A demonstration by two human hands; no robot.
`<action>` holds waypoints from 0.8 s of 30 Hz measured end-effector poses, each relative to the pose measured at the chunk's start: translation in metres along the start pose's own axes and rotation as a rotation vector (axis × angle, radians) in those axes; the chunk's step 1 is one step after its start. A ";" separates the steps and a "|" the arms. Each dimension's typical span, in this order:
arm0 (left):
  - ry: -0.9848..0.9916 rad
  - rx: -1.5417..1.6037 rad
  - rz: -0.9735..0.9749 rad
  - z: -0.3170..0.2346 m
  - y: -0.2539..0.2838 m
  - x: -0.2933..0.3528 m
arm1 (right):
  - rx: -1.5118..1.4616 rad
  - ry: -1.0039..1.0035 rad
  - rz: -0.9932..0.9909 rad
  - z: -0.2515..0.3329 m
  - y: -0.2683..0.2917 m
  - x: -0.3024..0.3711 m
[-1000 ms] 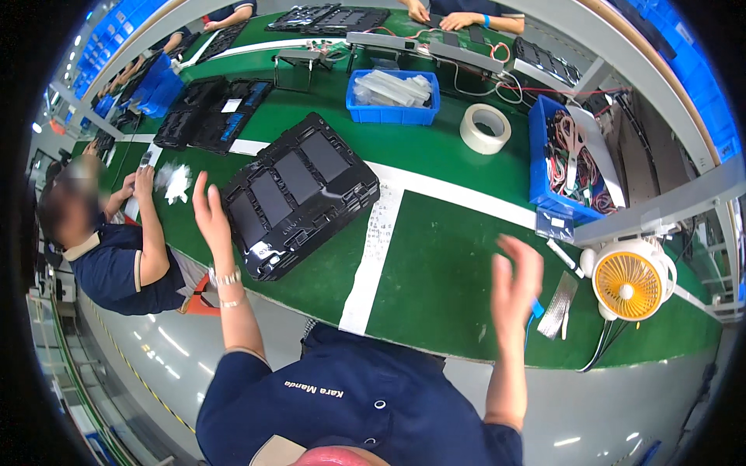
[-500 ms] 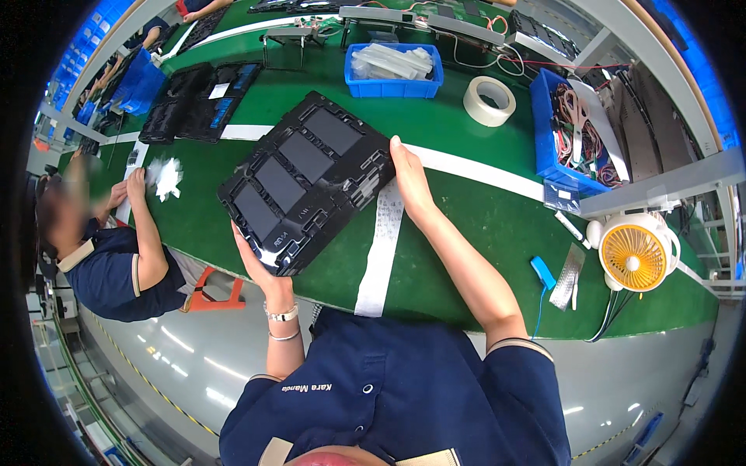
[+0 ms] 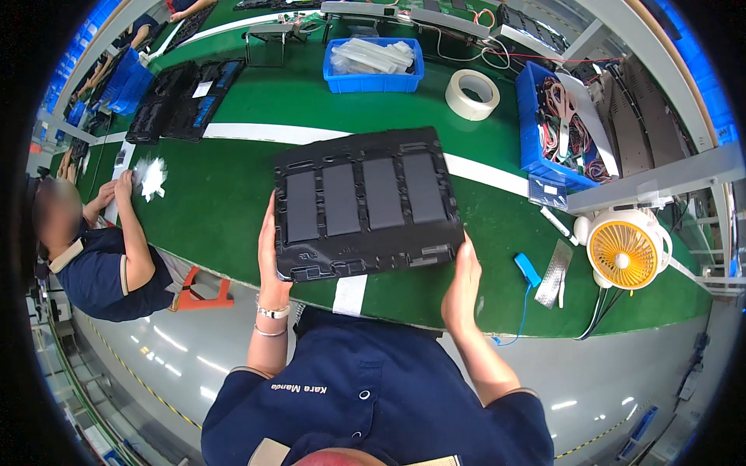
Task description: Manually peeling and applying adhesive strips onto plastic electronic housing components at an industrial workbench.
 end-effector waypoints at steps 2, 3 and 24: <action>0.037 -0.081 0.069 0.007 -0.006 -0.004 | -0.064 0.008 -0.048 -0.012 0.016 0.024; 0.030 -0.174 0.110 0.010 -0.010 -0.004 | -0.092 -0.059 -0.070 -0.018 0.023 0.036; -0.291 -1.336 0.452 -0.029 -0.099 -0.013 | 0.403 0.660 0.284 0.099 -0.006 0.005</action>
Point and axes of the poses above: each hand's wrist, its own x-axis away from the middle knuckle, its own y-axis out of the back of the hand, z = x × y, the point moved 7 cm from there along -x, towards the middle knuckle, and after that the axes turned 15 degrees about x, right-handed, at the moved point
